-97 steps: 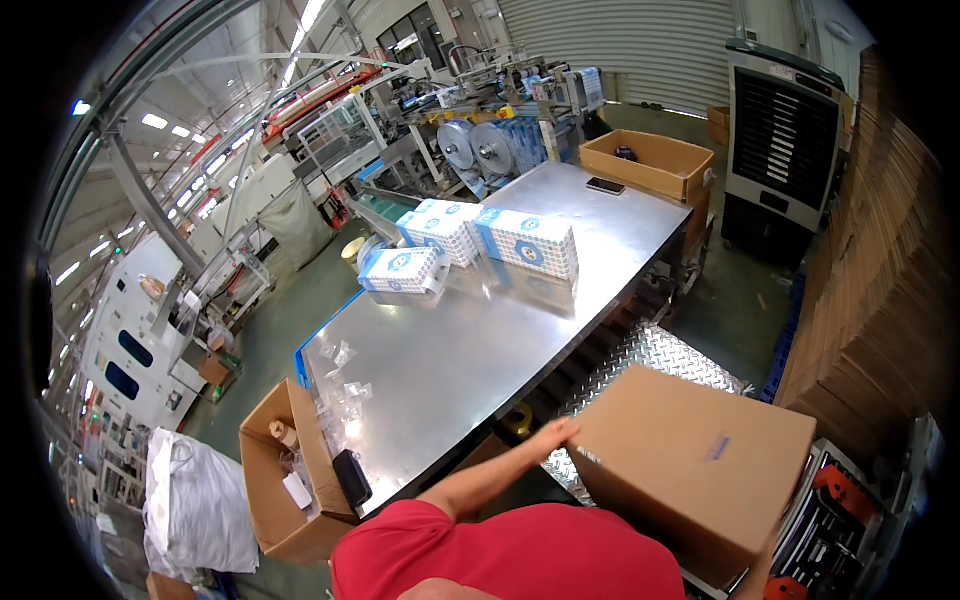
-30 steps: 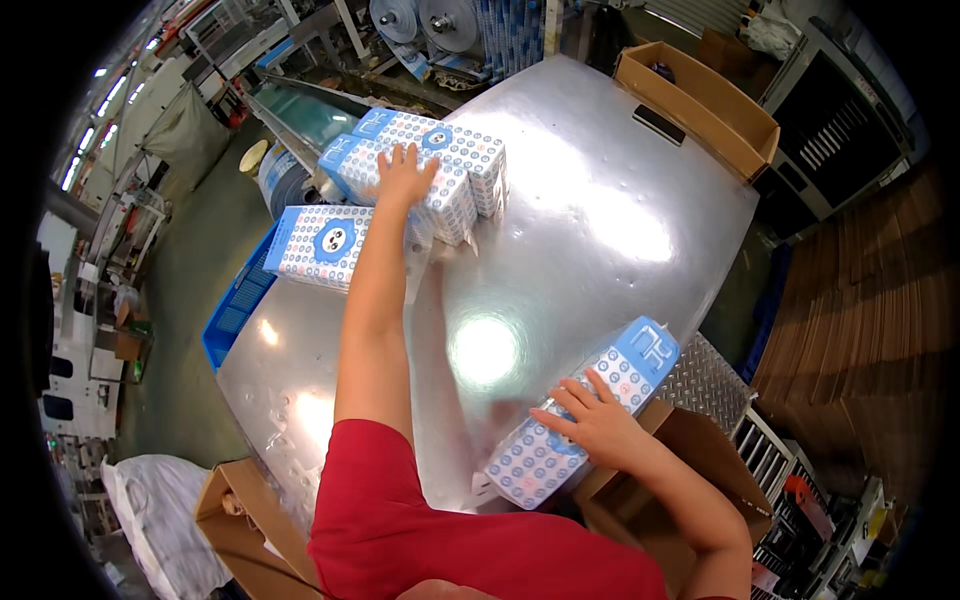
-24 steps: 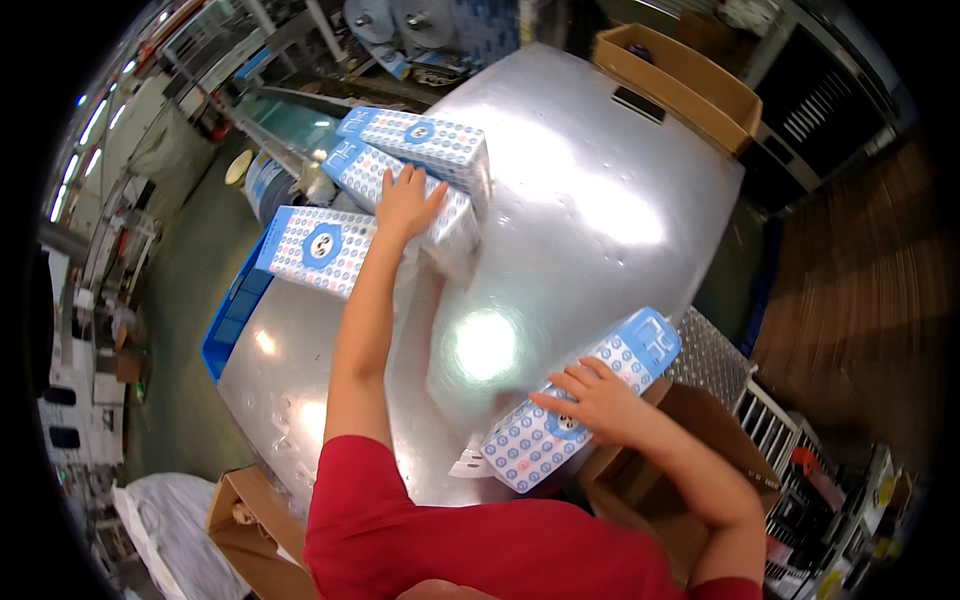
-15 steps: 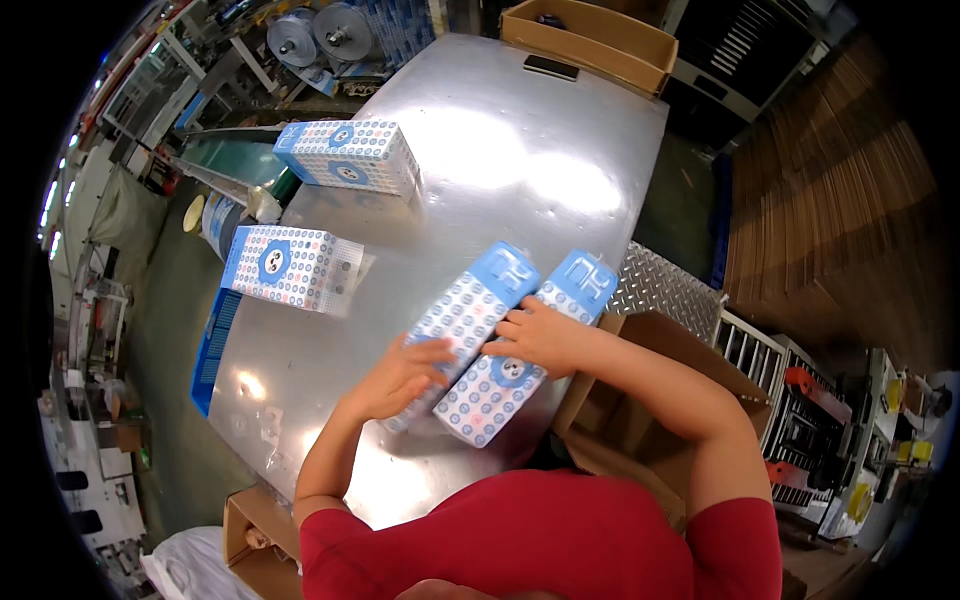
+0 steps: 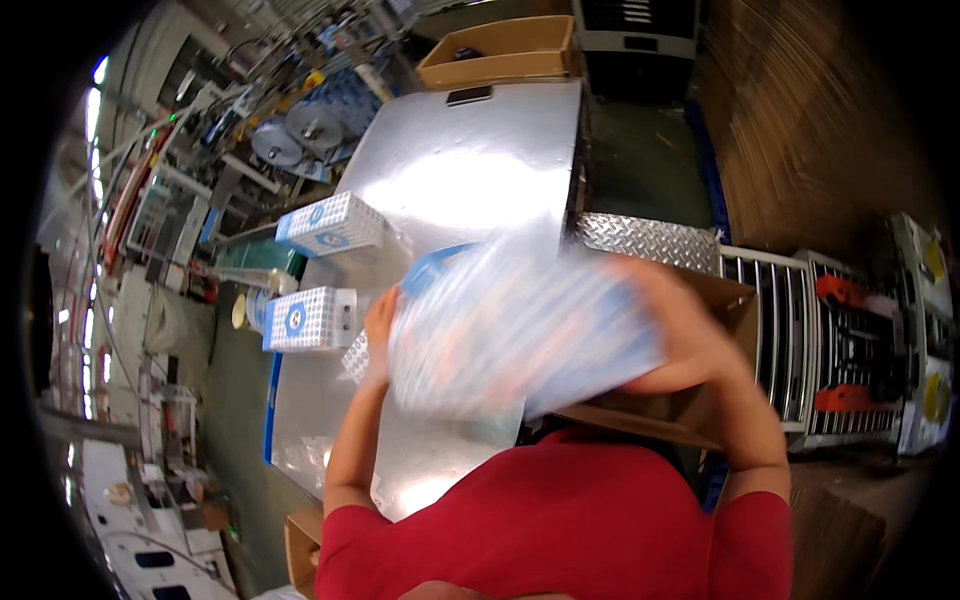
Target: The person packs blue and white boxes into a larger shipping carton, places the carton on a conveyor, folds a new flat box into shape, and organizes small clear plastic packets on a metal surface.
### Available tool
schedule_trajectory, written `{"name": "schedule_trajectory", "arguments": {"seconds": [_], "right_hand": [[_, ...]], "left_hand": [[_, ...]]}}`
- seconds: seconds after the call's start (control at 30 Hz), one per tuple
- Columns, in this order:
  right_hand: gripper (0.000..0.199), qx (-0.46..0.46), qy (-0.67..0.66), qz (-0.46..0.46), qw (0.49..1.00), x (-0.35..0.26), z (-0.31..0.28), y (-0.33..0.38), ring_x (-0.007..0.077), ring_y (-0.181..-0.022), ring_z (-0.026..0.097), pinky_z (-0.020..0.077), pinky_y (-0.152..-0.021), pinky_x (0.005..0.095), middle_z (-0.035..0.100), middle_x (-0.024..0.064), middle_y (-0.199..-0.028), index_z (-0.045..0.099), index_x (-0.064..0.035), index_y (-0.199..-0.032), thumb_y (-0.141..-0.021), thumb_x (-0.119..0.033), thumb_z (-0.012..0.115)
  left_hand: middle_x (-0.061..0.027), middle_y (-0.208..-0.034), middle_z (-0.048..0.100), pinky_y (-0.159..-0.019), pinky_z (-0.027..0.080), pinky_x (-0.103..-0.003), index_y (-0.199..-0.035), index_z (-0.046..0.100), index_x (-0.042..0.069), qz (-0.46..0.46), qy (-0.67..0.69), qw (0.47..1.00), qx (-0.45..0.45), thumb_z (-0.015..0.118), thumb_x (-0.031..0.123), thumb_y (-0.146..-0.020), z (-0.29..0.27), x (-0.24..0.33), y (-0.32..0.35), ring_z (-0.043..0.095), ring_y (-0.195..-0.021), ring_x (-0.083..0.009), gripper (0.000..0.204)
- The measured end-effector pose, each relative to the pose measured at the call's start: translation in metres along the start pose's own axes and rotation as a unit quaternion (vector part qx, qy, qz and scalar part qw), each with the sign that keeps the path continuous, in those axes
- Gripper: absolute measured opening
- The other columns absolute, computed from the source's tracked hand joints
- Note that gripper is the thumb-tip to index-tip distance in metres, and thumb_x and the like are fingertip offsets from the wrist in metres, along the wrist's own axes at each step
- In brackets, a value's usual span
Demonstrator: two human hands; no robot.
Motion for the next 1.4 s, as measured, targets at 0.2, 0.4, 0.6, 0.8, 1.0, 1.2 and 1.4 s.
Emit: {"name": "schedule_trajectory", "arguments": {"seconds": [0.2,0.4,0.6,0.8,1.0,1.2,1.4], "right_hand": [[0.062,0.396,-0.478,0.093,0.779,0.118,-0.144,0.256,0.0282,-0.109,0.055,0.0465,-0.091,0.0398,0.053,0.0178,-0.121,0.042,0.0026,-0.128,-0.082,-0.038,0.056],[0.049,0.565,-0.480,0.009,0.671,0.186,-0.126,0.311,0.0325,-0.104,0.058,0.0488,-0.088,0.0448,0.057,0.0147,-0.119,0.047,0.0010,-0.125,-0.091,-0.033,0.041],[0.057,0.610,-0.441,0.070,0.655,0.140,-0.132,0.316,0.0302,-0.113,0.052,0.0431,-0.094,0.0436,0.052,0.0153,-0.125,0.042,-0.0035,-0.131,-0.090,-0.044,0.039],[0.064,0.251,0.068,0.244,0.934,0.028,-0.083,0.178,0.0344,-0.114,0.049,0.0405,-0.096,0.0436,0.051,0.0200,-0.121,0.042,0.0060,-0.124,-0.071,-0.015,0.071],[0.065,-0.138,0.521,0.119,0.834,0.152,0.025,0.111,0.0374,-0.108,0.044,0.0307,-0.092,0.0526,0.045,0.0227,-0.115,0.040,-0.0294,-0.134,-0.075,-0.012,0.060],[0.089,-0.358,0.312,0.419,0.774,0.363,0.111,0.201,0.0399,-0.131,0.027,0.0245,-0.103,0.0572,0.028,0.0229,-0.140,0.015,-0.0321,-0.145,-0.072,-0.003,0.059],[0.076,-0.375,0.274,0.469,0.751,0.350,0.132,0.163,0.0376,-0.132,0.026,0.0295,-0.104,0.0481,0.023,0.0199,-0.144,0.032,-0.0221,-0.139,-0.072,-0.018,0.066]], "left_hand": [[-0.0206,-0.124,0.042,-0.092,0.036,-0.044,-0.135,0.029,0.003,0.097,0.212,0.968,0.090,0.080,0.014,-0.056,-0.015,0.072,-0.041,0.043,-0.111,-0.0385,0.094],[-0.0182,-0.129,0.040,-0.099,0.035,-0.045,-0.140,0.013,0.003,0.024,0.567,0.817,-0.099,0.078,0.012,-0.064,0.062,0.132,-0.059,0.037,-0.124,-0.0296,0.100],[-0.0261,-0.126,0.043,-0.093,0.039,-0.043,-0.143,0.023,0.009,0.404,0.303,0.752,-0.425,0.069,0.030,-0.070,0.144,0.331,-0.024,0.045,-0.113,-0.0401,0.089],[-0.0260,-0.137,0.036,-0.103,0.030,-0.041,-0.138,0.031,0.002,0.145,0.150,0.710,-0.672,0.050,0.056,-0.080,0.366,0.253,0.137,0.035,-0.128,-0.0359,0.081],[-0.0241,-0.118,0.052,-0.094,0.039,-0.039,-0.129,0.043,0.001,0.214,0.148,0.725,-0.637,0.058,0.049,-0.077,0.325,0.284,0.103,0.049,-0.111,-0.0356,0.073],[-0.0213,-0.107,0.060,-0.087,0.044,-0.041,-0.116,0.056,0.004,0.021,0.488,0.688,-0.536,0.059,0.027,-0.080,0.219,0.250,0.031,0.056,-0.101,-0.0356,0.043],[-0.0169,-0.098,0.056,-0.076,0.045,-0.041,-0.095,0.062,0.005,-0.101,0.021,0.994,0.039,0.056,0.002,-0.071,0.091,-0.077,-0.095,0.053,-0.091,-0.0338,0.026]]}}
Point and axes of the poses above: each hand's wrist, its own y-axis away from the middle knuckle, its own z-axis out of the palm, x = y × z, the point moved 8 cm from there along -y, towards the middle knuckle
